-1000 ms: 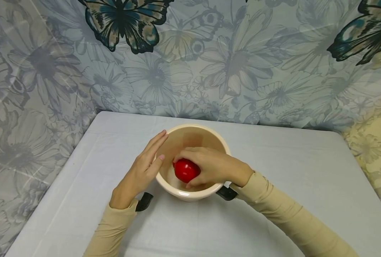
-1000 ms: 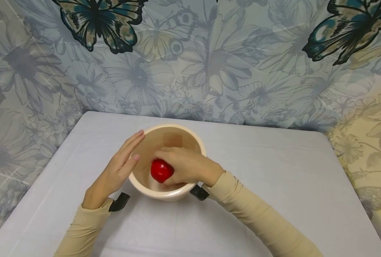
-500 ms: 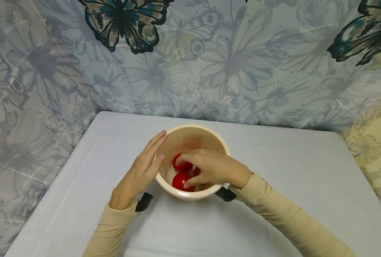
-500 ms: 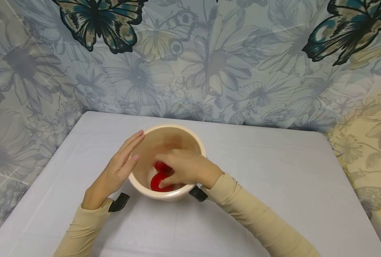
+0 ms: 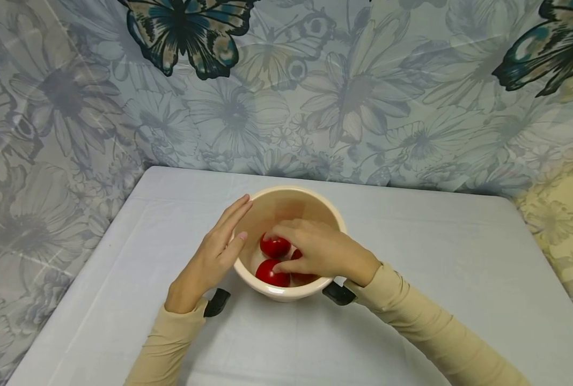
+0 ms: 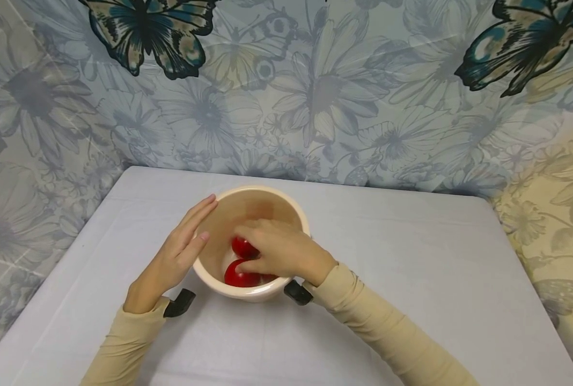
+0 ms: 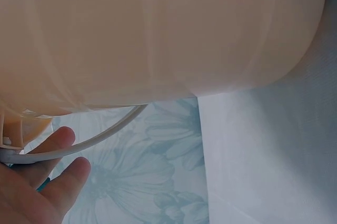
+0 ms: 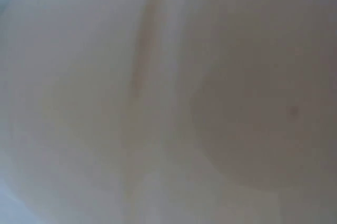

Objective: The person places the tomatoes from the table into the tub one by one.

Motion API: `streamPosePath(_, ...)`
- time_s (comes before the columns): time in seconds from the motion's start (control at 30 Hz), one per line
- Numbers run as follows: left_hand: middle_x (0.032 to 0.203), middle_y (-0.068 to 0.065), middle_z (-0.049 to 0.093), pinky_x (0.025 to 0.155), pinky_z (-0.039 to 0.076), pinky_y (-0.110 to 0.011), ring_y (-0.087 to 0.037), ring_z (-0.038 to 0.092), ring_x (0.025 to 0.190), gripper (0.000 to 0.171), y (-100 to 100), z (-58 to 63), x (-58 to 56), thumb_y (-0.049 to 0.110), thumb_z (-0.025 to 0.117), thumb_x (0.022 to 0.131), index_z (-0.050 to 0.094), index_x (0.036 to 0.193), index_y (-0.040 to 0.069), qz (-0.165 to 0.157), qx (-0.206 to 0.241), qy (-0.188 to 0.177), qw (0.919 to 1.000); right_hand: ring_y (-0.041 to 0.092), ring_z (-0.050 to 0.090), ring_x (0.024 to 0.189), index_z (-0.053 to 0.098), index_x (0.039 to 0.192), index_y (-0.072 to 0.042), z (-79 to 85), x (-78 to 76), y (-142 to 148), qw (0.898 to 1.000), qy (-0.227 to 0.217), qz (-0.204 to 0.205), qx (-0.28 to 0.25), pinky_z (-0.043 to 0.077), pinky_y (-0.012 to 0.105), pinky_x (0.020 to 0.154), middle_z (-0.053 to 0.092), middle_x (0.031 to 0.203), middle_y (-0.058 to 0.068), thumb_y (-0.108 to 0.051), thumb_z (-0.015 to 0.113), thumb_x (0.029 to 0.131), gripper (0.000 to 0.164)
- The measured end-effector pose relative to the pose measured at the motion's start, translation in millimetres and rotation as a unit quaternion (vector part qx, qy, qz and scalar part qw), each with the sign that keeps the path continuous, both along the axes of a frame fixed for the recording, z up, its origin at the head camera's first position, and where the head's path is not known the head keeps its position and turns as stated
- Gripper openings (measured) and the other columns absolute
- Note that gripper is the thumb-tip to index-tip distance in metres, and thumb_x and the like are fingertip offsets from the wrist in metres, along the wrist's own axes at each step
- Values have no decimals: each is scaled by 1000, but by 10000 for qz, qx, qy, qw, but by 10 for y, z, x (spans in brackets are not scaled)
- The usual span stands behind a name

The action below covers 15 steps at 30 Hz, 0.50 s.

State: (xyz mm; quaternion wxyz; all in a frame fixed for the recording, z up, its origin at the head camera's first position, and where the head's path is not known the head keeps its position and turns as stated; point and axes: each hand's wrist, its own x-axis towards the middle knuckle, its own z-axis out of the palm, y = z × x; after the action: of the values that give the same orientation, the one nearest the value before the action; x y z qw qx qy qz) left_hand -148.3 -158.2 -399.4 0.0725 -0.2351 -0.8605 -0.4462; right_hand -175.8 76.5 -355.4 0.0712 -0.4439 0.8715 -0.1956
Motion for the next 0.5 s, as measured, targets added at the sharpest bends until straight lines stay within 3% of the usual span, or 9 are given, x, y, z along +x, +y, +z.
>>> streamPosePath(0.23,164,4,25,123,26,-49,-17,26,151,55,19,-15,-6,12,44,102,34,155,17,4,134,58,9999,18,64,111,65,122,-12,-8,9,23,9991,274,-206,-255,54,33,96,68,117,0,-29,76,88,41)
streamPosePath(0.5,163,3,27,123,27,-47,-18,28,151,55,31,-9,-5,10,46,100,38,154,15,8,128,166,9998,15,64,110,65,121,-10,18,12,52,9973,392,-149,-595,54,31,97,69,116,-1,-26,75,88,38)
